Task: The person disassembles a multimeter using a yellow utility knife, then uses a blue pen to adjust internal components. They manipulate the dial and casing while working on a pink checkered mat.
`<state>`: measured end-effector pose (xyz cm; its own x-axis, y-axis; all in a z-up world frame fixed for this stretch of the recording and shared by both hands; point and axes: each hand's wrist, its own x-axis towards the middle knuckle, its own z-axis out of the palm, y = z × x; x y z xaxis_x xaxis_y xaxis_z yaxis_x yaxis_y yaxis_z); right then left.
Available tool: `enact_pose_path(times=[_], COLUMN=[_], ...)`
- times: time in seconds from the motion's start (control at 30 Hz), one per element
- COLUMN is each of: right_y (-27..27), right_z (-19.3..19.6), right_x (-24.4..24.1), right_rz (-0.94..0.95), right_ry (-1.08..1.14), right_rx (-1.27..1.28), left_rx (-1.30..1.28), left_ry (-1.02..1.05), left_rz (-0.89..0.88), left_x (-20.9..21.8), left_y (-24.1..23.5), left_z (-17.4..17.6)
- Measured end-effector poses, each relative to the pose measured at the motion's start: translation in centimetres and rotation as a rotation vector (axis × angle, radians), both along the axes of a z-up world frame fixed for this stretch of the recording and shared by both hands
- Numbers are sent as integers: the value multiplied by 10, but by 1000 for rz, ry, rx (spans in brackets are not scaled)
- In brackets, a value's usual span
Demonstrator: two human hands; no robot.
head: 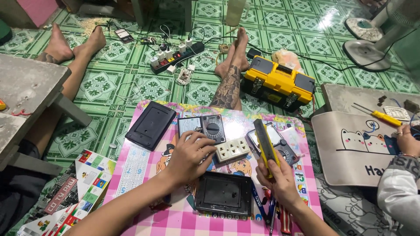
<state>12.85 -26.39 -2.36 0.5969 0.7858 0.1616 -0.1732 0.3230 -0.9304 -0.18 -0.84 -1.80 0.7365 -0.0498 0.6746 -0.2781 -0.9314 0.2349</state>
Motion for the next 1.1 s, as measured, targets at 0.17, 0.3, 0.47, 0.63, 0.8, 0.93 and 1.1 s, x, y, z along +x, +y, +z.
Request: enact_pose_path(times=[0.17,0.3,0.47,0.63,0.8,0.93,1.1], right_y=[-4,-5,-1,0,-5,-5,-3], right_z=[-4,-9,-4,-5,-14,-10,0], right_x=[2,5,4,4,7,4,1], right_rz=[-21,-31,-58,-117,-136,-138,-133], right_ry=[28,24,-9,-31,-56,-84,-116], right_rx=[-51,-71,-70,-128,-182,-203,-156], left_rx=[-59,-50,-21,-9,5,4,-199], left_ry=[117,183,126,107,150,174,24], left_rz=[85,119,111,114,110,119,80], left_x=[3,5,8,8,9,9,9], left_y=[3,5,6,7,8,12,25], left_z=[-17,-27,-31,-30,-31,-28,-10])
